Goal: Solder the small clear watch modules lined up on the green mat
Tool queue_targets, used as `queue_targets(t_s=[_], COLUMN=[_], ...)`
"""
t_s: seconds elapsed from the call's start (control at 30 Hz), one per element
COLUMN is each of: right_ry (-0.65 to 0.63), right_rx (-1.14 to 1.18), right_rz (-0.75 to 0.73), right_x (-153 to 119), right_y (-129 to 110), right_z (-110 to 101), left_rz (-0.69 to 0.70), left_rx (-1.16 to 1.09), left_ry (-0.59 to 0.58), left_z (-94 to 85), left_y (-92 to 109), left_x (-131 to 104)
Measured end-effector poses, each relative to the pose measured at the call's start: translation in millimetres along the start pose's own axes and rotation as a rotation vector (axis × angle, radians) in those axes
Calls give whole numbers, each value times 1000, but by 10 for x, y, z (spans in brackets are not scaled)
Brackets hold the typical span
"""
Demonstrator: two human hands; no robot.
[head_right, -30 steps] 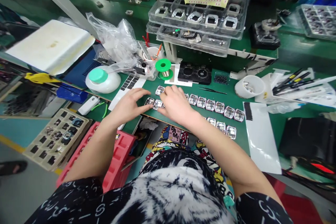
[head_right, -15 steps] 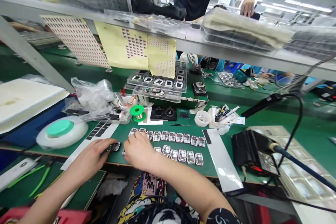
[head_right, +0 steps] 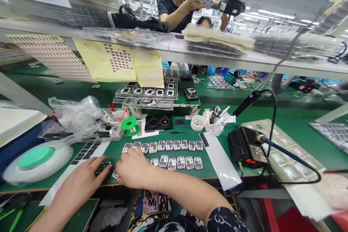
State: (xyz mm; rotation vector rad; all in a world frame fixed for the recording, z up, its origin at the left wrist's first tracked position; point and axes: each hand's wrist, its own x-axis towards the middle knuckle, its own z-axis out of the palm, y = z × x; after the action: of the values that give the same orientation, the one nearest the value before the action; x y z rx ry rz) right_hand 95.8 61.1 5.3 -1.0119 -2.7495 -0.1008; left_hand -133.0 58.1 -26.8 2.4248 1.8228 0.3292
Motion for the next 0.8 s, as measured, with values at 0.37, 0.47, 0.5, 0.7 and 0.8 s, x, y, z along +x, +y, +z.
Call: queue_targets(t_s=[0.37, 0.47, 0.5, 0.7, 0.8], right_ry=[-16, -68, -84, -125, -139], right_rx=[-19, 45, 54, 123, 147], right_rz=[9, -67, -65, -4, -15], right_x=[-46, -53, -52, -34, -16], right_y=[-30, -1, -2, -25, 6], right_z=[-83, -157, -176, -151, -111], left_rz=[117, 91, 88, 98, 82], left_rx=[-33, -6, -9, -97, -135], left_ry=[39, 24, 8, -51, -29], left_z=[9, -80, -123, -346, -382], left_y=[-149, -86, -54, 112, 131], left_x=[-5, -32, -41, -61, -87])
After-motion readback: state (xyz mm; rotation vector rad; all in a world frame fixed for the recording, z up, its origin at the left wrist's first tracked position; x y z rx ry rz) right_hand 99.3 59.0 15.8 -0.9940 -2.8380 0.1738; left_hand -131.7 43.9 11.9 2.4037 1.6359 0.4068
